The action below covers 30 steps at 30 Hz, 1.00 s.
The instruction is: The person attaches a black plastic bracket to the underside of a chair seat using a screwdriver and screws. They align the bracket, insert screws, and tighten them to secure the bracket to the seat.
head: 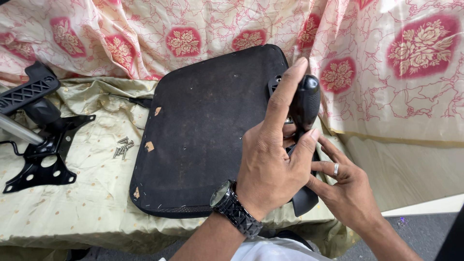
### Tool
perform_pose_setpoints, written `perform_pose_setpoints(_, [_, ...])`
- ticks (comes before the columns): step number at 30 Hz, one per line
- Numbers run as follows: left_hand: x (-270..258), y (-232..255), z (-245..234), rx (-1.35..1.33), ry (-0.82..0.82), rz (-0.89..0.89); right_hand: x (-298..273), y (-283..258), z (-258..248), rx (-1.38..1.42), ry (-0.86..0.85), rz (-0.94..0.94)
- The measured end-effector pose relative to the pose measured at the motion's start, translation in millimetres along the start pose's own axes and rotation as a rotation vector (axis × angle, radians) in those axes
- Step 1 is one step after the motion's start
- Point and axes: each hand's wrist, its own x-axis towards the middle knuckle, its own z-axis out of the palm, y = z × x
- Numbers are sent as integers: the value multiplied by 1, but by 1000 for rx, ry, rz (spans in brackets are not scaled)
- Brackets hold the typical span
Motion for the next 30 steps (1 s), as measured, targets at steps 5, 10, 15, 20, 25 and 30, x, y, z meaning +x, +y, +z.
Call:
perform_pose_setpoints(5, [11, -1, 3, 176, 120, 5, -1, -5, 1, -16, 13, 39])
perform_pose_setpoints(10, [15, -6, -2, 205, 95, -60, 0, -8, 1, 10, 12, 52])
perform_pose_setpoints(15, [9, -14, 4, 76, 65, -36, 0, -4, 1, 71, -1, 32])
perform_pose_setpoints(20, [2, -17, 9, 80, 28, -86, 0, -3, 2, 31, 17, 61])
perform_pose_setpoints(25, [3, -16, 12, 52, 59, -102, 1, -7, 1, -23, 13, 97])
perform_pose_setpoints(30, [5, -11, 13, 170, 84, -102, -1, -12, 1, -63, 42, 150])
